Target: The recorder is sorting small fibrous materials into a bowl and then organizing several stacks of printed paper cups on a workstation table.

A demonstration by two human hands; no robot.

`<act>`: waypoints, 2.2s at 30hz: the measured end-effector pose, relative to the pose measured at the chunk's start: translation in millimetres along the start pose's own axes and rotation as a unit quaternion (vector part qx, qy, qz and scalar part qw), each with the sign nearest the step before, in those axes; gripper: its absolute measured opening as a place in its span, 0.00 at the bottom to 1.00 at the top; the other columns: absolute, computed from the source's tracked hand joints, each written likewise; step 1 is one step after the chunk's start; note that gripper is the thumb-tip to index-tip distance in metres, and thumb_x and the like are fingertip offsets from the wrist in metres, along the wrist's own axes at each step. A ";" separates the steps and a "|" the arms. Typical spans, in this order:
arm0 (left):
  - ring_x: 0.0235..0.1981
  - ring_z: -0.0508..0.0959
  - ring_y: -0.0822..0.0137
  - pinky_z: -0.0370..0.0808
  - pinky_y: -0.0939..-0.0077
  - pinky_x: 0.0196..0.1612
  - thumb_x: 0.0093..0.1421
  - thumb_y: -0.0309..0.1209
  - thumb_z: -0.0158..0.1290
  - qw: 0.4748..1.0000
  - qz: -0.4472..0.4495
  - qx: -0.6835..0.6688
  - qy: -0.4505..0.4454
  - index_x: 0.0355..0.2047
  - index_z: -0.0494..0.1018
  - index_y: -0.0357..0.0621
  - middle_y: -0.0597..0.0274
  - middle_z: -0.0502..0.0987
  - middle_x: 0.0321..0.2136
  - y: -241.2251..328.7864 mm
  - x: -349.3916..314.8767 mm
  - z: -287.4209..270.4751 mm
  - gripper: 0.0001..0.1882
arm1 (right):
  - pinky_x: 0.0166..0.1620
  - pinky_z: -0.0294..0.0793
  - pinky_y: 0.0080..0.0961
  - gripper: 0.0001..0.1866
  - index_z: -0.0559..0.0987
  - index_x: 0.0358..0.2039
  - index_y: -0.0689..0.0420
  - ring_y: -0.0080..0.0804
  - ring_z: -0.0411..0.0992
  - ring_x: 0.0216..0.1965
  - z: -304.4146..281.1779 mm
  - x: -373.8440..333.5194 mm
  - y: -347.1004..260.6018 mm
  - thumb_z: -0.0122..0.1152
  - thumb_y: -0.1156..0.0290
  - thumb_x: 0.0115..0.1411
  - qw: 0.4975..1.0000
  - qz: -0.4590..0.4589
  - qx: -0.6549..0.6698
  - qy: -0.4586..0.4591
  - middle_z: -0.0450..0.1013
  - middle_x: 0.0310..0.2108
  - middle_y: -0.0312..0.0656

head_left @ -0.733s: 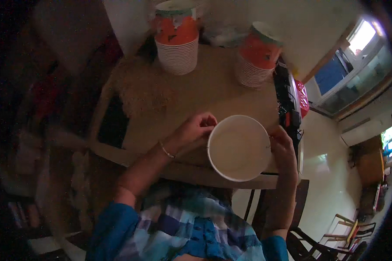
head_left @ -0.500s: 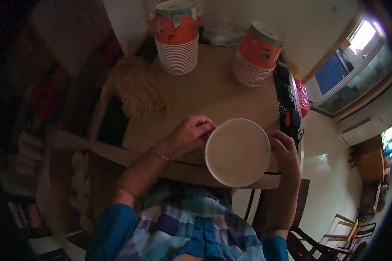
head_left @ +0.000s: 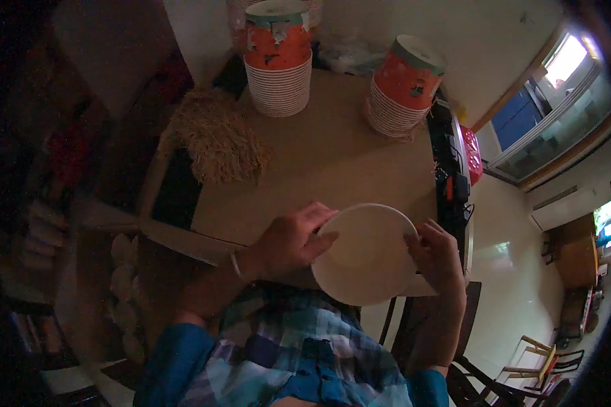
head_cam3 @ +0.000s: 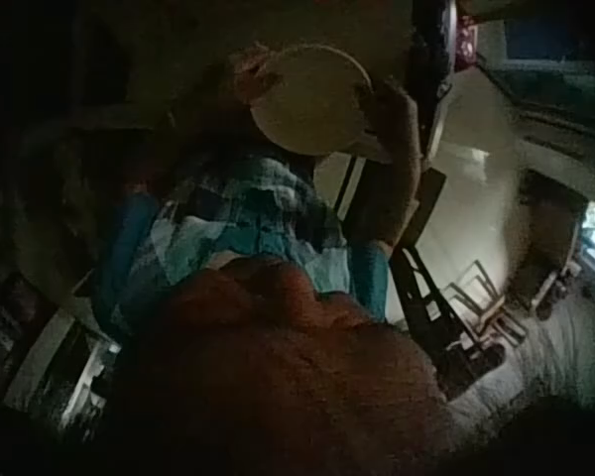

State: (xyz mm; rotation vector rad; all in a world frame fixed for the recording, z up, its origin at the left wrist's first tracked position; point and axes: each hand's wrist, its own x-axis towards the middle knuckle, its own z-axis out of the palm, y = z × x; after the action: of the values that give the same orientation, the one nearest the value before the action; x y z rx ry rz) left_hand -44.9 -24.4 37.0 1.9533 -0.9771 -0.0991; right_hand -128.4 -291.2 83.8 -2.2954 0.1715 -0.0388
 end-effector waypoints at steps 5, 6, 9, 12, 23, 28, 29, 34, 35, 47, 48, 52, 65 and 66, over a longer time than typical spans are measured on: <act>0.42 0.74 0.49 0.73 0.61 0.46 0.59 0.31 0.49 0.996 0.032 0.077 0.028 0.50 0.67 0.35 0.48 0.72 0.41 -3.5 -3.7 7.5 0.20 | 0.30 0.70 0.25 0.05 0.77 0.35 0.60 0.32 0.69 0.27 6.0 -6.9 1.7 0.57 0.76 0.57 0.991 -0.085 -0.070 0.070 0.67 0.28 0.41; 0.43 0.74 0.50 0.72 0.61 0.47 0.59 0.30 0.48 0.991 0.037 0.117 0.044 0.51 0.67 0.35 0.48 0.72 0.43 -2.6 -3.2 7.3 0.20 | 0.31 0.74 0.28 0.06 0.76 0.36 0.56 0.38 0.73 0.29 7.9 -8.0 2.9 0.58 0.75 0.56 0.982 -0.119 -0.096 0.107 0.70 0.31 0.43; 0.46 0.72 0.51 0.71 0.62 0.50 0.56 0.28 0.50 0.974 0.094 0.169 0.117 0.54 0.65 0.36 0.49 0.68 0.49 9.0 9.0 1.0 0.24 | 0.36 0.69 0.21 0.07 0.78 0.38 0.60 0.30 0.69 0.30 24.0 -7.6 4.3 0.53 0.79 0.60 0.968 -0.125 -0.004 0.217 0.67 0.30 0.41; 0.48 0.70 0.51 0.70 0.62 0.51 0.51 0.26 0.53 0.954 0.155 0.216 0.138 0.56 0.63 0.35 0.49 0.65 0.53 10.3 21.1 -11.0 0.30 | 0.38 0.73 0.23 0.11 0.76 0.43 0.60 0.35 0.72 0.36 29.0 -5.9 -2.3 0.54 0.78 0.58 0.944 -0.182 -0.100 0.258 0.69 0.37 0.46; 0.46 0.71 0.54 0.72 0.64 0.49 0.49 0.27 0.54 0.916 0.258 0.274 0.142 0.55 0.64 0.33 0.50 0.66 0.52 -4.4 43.8 -24.0 0.31 | 0.36 0.74 0.26 0.29 0.66 0.50 0.57 0.34 0.73 0.35 27.6 7.8 -10.2 0.68 0.73 0.49 0.985 -0.088 0.054 0.137 0.68 0.38 0.45; 0.45 0.71 0.56 0.73 0.66 0.47 0.49 0.27 0.54 0.905 0.288 0.287 0.128 0.53 0.66 0.33 0.52 0.68 0.49 -3.1 51.9 -22.9 0.29 | 0.41 0.74 0.36 0.33 0.64 0.52 0.55 0.44 0.71 0.39 18.4 4.3 -34.8 0.70 0.72 0.45 0.944 -0.169 -0.162 0.234 0.65 0.45 0.47; 0.45 0.72 0.57 0.73 0.67 0.45 0.49 0.28 0.54 0.894 0.287 0.313 0.142 0.52 0.66 0.33 0.53 0.69 0.48 -1.7 51.7 -22.7 0.28 | 0.43 0.73 0.38 0.33 0.65 0.52 0.54 0.47 0.71 0.41 17.8 4.1 -37.0 0.70 0.71 0.45 0.941 -0.181 -0.168 0.232 0.64 0.46 0.47; 0.49 0.71 0.51 0.71 0.61 0.52 0.55 0.22 0.48 0.910 0.251 0.310 0.113 0.53 0.66 0.34 0.49 0.66 0.53 6.7 54.6 -18.7 0.23 | 0.39 0.75 0.40 0.30 0.66 0.51 0.52 0.51 0.71 0.43 12.3 0.7 -58.3 0.67 0.69 0.48 0.970 -0.136 -0.141 0.146 0.63 0.48 0.46; 0.46 0.72 0.55 0.72 0.65 0.48 0.52 0.25 0.51 0.889 0.280 0.334 0.139 0.52 0.67 0.34 0.51 0.68 0.49 5.9 58.6 -19.7 0.24 | 0.38 0.76 0.41 0.29 0.66 0.52 0.51 0.51 0.71 0.43 10.6 1.9 -58.7 0.66 0.69 0.48 0.964 -0.161 -0.143 0.157 0.63 0.49 0.46; 0.42 0.73 0.57 0.74 0.65 0.44 0.48 0.28 0.55 0.891 0.297 0.296 0.176 0.50 0.67 0.33 0.53 0.70 0.44 14.5 72.6 -30.4 0.27 | 0.43 0.72 0.40 0.22 0.67 0.46 0.54 0.51 0.70 0.44 -6.0 10.8 -61.6 0.63 0.71 0.51 0.965 -0.155 -0.159 0.138 0.67 0.43 0.47; 0.42 0.72 0.56 0.74 0.65 0.44 0.47 0.27 0.56 0.896 0.290 0.286 0.176 0.50 0.67 0.33 0.53 0.70 0.44 16.4 72.5 -32.9 0.27 | 0.43 0.72 0.40 0.22 0.67 0.46 0.54 0.51 0.70 0.44 -5.6 12.0 -60.2 0.63 0.71 0.51 0.963 -0.160 -0.162 0.143 0.67 0.43 0.47; 0.42 0.72 0.55 0.74 0.64 0.44 0.47 0.27 0.56 0.890 0.297 0.288 0.191 0.51 0.66 0.34 0.53 0.69 0.44 12.8 83.2 -35.9 0.28 | 0.45 0.71 0.41 0.24 0.65 0.50 0.55 0.54 0.69 0.46 -6.7 22.6 -48.4 0.60 0.70 0.53 0.967 -0.127 -0.143 0.167 0.67 0.46 0.49; 0.47 0.71 0.51 0.71 0.60 0.48 0.49 0.22 0.54 0.895 0.296 0.258 0.213 0.56 0.63 0.35 0.50 0.67 0.50 5.9 82.7 -32.1 0.31 | 0.43 0.72 0.46 0.18 0.65 0.50 0.54 0.59 0.70 0.44 0.8 29.2 -37.7 0.52 0.69 0.59 0.973 -0.078 -0.064 0.209 0.73 0.42 0.55; 0.47 0.71 0.50 0.71 0.60 0.48 0.48 0.22 0.54 0.892 0.304 0.254 0.218 0.56 0.62 0.36 0.50 0.67 0.50 6.8 82.9 -32.1 0.32 | 0.43 0.72 0.46 0.18 0.65 0.50 0.54 0.59 0.70 0.44 0.4 28.4 -36.2 0.52 0.69 0.59 0.972 -0.078 -0.063 0.210 0.73 0.42 0.55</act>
State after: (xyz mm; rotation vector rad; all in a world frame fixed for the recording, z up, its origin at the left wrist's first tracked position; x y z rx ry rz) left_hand 21.4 -59.1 85.5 1.8846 -1.3366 0.9973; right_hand -96.3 -271.0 109.7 -2.3963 0.2141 -0.6146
